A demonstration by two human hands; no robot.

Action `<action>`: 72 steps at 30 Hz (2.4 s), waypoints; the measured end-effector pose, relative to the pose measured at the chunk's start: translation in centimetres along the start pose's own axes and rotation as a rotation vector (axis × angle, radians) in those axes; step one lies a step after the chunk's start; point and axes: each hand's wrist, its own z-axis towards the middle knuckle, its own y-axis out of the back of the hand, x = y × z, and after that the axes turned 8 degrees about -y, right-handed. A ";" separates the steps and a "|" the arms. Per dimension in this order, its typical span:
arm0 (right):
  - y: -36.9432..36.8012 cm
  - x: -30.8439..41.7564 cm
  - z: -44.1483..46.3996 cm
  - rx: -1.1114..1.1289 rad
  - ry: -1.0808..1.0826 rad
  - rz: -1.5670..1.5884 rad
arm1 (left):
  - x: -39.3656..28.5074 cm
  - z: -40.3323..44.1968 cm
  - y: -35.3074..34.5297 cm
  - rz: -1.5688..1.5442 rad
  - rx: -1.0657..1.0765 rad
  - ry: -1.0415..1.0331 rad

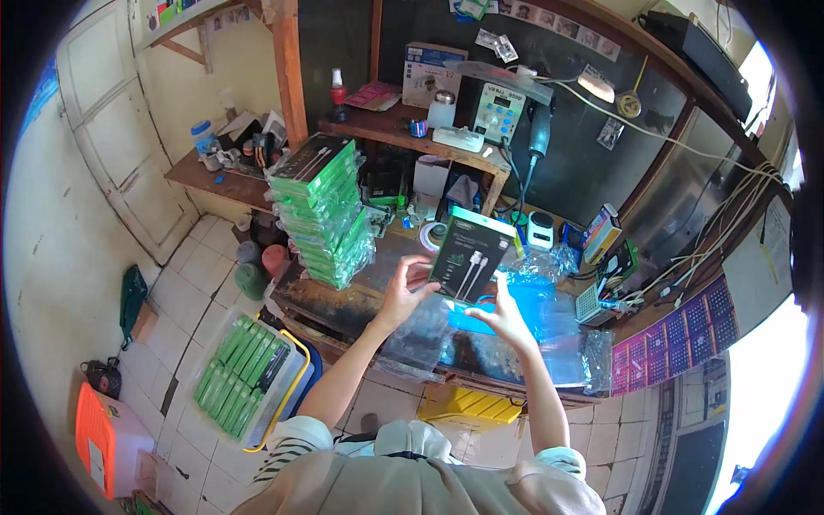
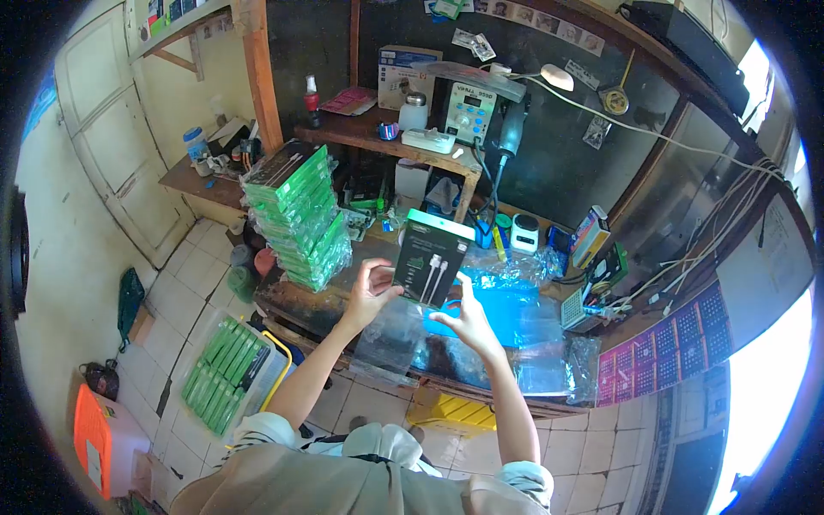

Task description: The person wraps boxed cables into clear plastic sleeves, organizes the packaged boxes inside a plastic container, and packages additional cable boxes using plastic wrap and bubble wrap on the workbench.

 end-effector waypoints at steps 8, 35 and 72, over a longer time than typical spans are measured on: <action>0.1 -1.0 -0.3 -0.001 -0.122 0.330 | 0.1 -0.1 0.4 -0.022 0.021 0.020; -0.8 0.7 -0.4 -0.274 0.213 -0.256 | -1.7 0.0 0.9 -0.071 0.106 0.135; 0.3 0.4 -0.7 -0.045 0.024 0.208 | -5.5 1.7 1.4 0.179 0.371 0.167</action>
